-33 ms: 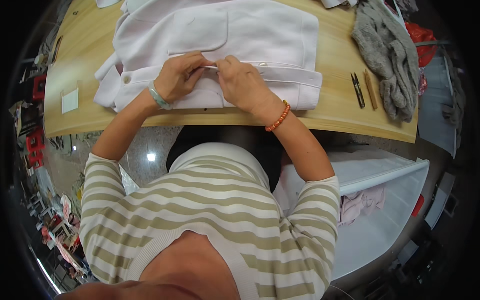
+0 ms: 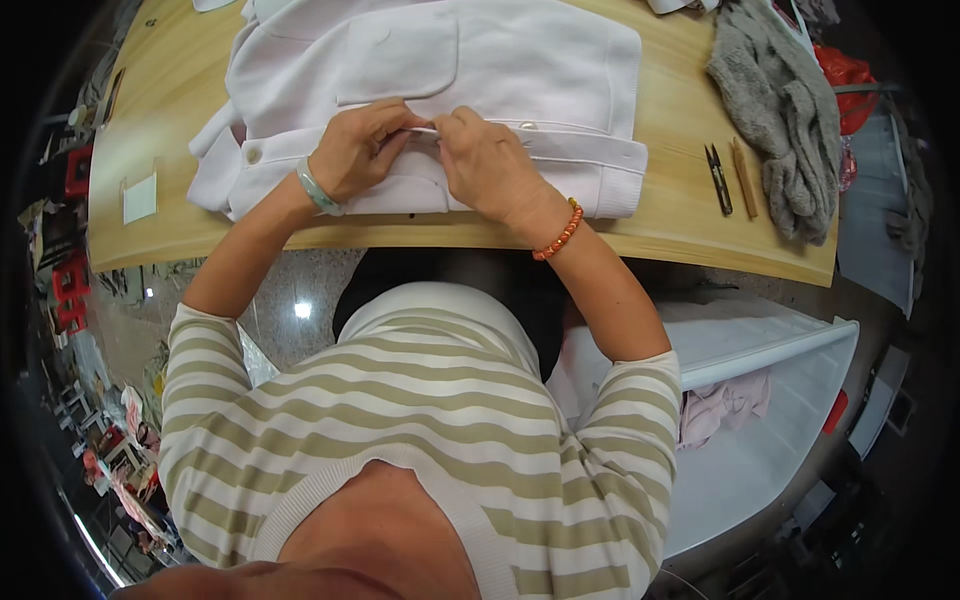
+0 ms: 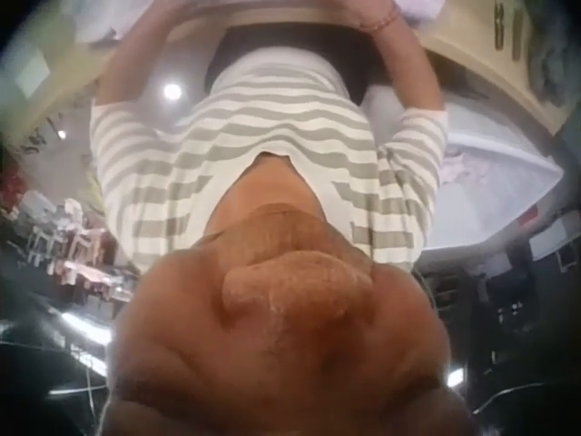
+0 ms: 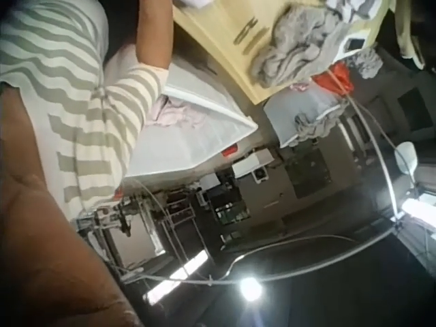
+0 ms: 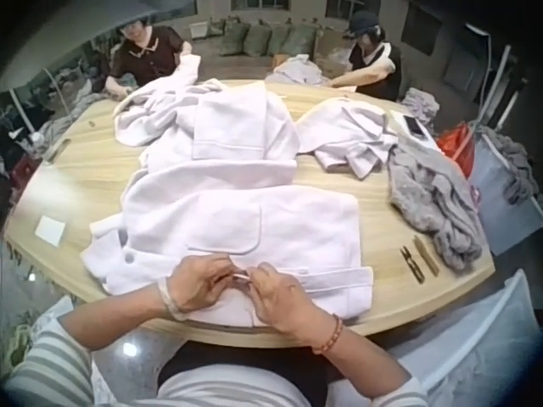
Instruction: Inspecting and trimming loose threads from white shirts on a factory table.
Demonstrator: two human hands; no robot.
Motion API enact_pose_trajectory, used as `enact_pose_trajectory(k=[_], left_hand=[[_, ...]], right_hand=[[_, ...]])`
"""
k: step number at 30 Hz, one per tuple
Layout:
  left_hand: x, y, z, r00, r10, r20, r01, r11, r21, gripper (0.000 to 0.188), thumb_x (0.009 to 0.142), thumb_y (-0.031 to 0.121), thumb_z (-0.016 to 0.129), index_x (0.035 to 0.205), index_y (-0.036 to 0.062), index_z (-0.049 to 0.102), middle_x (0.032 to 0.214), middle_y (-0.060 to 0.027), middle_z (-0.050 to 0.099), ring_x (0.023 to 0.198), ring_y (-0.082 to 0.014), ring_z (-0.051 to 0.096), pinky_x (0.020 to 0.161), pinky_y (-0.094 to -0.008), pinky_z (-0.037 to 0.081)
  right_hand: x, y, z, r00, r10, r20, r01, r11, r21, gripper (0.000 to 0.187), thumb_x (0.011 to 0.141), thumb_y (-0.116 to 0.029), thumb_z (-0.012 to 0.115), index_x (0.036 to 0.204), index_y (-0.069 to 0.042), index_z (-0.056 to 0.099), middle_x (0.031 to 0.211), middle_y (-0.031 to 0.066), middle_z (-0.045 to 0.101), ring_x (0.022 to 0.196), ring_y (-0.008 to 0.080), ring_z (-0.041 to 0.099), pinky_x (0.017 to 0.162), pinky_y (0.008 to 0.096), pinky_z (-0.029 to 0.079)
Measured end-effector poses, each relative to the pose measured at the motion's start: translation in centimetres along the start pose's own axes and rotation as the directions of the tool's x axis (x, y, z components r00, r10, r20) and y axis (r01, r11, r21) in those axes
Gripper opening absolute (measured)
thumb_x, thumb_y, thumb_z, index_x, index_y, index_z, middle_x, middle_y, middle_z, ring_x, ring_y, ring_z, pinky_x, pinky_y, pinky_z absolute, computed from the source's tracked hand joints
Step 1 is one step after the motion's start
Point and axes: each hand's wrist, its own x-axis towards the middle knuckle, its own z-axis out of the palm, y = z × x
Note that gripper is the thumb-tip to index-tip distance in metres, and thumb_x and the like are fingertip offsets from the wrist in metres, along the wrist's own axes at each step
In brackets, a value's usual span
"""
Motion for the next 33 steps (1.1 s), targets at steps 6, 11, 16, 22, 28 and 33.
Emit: enact_pose_trajectory(k=[6,11,16,22,28,33], left_hand=[[-0.7,-1.0,0.2,0.989,-0.129,0.069,0.137,0.984,-0.118,0.013,0.087,-0.002,0.059,0.099,-0.0001,0.064,0.075,-0.0073,0.061,0.063,-0.0108,0.054,0.059,-0.0256,0.045],[-0.6,-2.5,0.3,0.972,-0.171,0.162,0.206,0.950,-0.234,0.012,0.089,-0.002,0.058,0.099,-0.0023,0.064,0.079,-0.0038,0.063,0.069,-0.0070,0.053,0.062,-0.0237,0.045],[0.7,-1.6,0.3,0.942,-0.217,0.255,0.286,0.918,-0.276,0.010,0.089,-0.001,0.058,0.098,-0.0033,0.063,0.077,-0.0017,0.061,0.069,-0.0061,0.051,0.062,-0.0227,0.044],[-1.3,1.5,-0.3,0.994,-0.107,-0.030,0.107,0.994,-0.004,0.007,0.084,0.002,0.061,0.090,-0.0004,0.064,0.081,-0.0145,0.062,0.064,-0.0207,0.057,0.062,-0.0315,0.046],[-2.0,1.8,-1.3,0.966,-0.251,0.070,0.258,0.887,-0.382,0.006,0.088,0.002,0.060,0.090,-0.0031,0.063,0.078,-0.0017,0.059,0.068,-0.0074,0.051,0.063,-0.0235,0.042],[-1.0,3.2,-2.2,0.926,-0.286,0.245,0.343,0.909,-0.236,0.014,0.089,0.010,0.061,0.089,-0.0040,0.062,0.070,0.0009,0.055,0.066,-0.0054,0.045,0.059,-0.0222,0.040]], right_hand=[[0.1,0.1,0.4,0.998,0.055,-0.008,-0.054,0.995,0.087,0.024,0.083,0.002,0.054,0.105,0.000,0.063,0.078,0.0171,0.057,0.071,0.0350,0.059,0.065,0.0398,0.047],[0.2,0.2,1.0,0.998,0.060,-0.030,-0.057,0.994,0.092,0.024,0.083,0.003,0.052,0.102,0.000,0.066,0.073,0.0160,0.057,0.065,0.0326,0.059,0.063,0.0397,0.047],[-0.3,0.9,0.4,0.990,0.126,-0.057,-0.120,0.988,0.093,0.025,0.083,0.001,0.055,0.105,-0.001,0.066,0.078,0.0181,0.061,0.071,0.0323,0.062,0.067,0.0387,0.049],[-0.8,0.4,1.2,0.989,0.095,-0.112,-0.065,0.967,0.246,0.029,0.083,-0.010,0.062,0.111,-0.001,0.063,0.094,0.0207,0.067,0.082,0.0333,0.066,0.074,0.0378,0.053],[-3.3,2.3,-5.0,0.907,0.027,-0.420,-0.017,1.000,0.026,0.026,0.081,-0.008,0.065,0.107,-0.007,0.066,0.091,0.0112,0.063,0.071,0.0244,0.062,0.067,0.0328,0.052],[-11.0,15.2,-16.1,0.820,0.195,-0.539,-0.555,0.500,-0.664,0.025,0.082,-0.018,0.061,0.104,-0.008,0.068,0.102,0.0132,0.066,0.100,0.0305,0.060,0.088,0.0427,0.046]])
